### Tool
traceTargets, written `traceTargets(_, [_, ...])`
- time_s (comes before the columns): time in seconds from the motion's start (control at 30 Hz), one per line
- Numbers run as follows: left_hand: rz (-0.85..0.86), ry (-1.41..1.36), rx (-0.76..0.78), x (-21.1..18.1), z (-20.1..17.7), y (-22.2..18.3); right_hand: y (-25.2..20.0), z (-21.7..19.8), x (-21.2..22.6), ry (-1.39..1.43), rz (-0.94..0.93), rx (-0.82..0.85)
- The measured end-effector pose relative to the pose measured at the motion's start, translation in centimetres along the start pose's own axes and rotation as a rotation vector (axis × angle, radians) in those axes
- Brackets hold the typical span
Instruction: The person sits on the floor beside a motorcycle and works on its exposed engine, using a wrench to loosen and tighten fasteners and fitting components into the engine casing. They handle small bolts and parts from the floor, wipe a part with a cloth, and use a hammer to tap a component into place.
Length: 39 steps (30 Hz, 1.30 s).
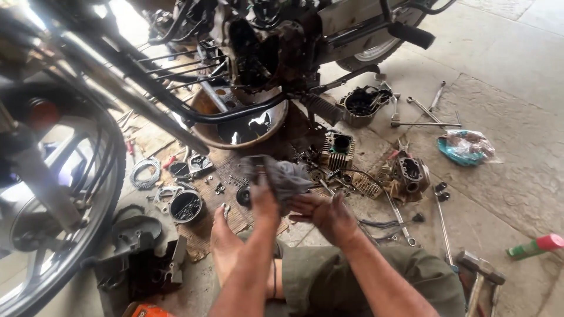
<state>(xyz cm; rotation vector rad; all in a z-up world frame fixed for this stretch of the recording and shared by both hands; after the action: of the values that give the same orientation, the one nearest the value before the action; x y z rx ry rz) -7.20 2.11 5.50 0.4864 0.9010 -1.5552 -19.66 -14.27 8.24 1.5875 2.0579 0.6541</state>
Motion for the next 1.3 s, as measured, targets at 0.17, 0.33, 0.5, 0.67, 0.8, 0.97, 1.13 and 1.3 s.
traceTargets(0.17, [-0.11, 0.395, 0.527, 3.7, -0.6, -2.4, -3.3, 5.9, -2.9, 1.59, 0.495, 0.049])
traceTargets(0.33, [0.172, 0.814, 0.908, -1.0, 3.0, -9.6, -6.1, 12.7, -5.2, 1.946, 0.773, 0.548])
traceTargets(0.5, [0.503, 1.383, 0.674, -1.9, 2.4, -10.8, -1.7, 5.8, -1.9, 0.927, 0.365, 0.946])
traceTargets(0.67, [0.552, 1.462, 0.492, -1.7, 2.8, -9.9, 0.5, 3.5, -0.9, 1.232, 0.611, 0.741])
traceTargets(0.8, [0.546, 1.587, 0.378, -1.3, 2.8, -8.2, 0.9, 3.2, -1.2, 1.073, 0.651, 0.704])
traceTargets(0.97, [0.173, 0.853, 0.337, 2.1, -4.0, -1.0, 0.7, 1.7, -3.7, 1.641, 0.566, 0.437])
traceTargets(1.13, [-0.453, 0.582, 0.528, 2.0, 0.2, -7.6, 0.5, 2.7, -3.3, 1.832, 0.361, 0.49])
traceTargets(1.3, [0.425, 1.391, 0.668, 2.3, -0.3, -8.7, 0.7, 2.0, -2.4, 1.295, -0.058, 0.712])
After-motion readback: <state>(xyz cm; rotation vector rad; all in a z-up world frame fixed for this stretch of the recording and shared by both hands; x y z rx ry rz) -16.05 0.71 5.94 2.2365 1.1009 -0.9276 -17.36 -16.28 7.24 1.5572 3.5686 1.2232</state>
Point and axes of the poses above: each hand's wrist, its own y-axis towards the middle knuckle, its own z-axis out of the palm, x = y × z, the point moved 2 cm from there along y, towards the middle knuckle, and after that the axes turned 7 degrees about -y, right-handed, at the moved point
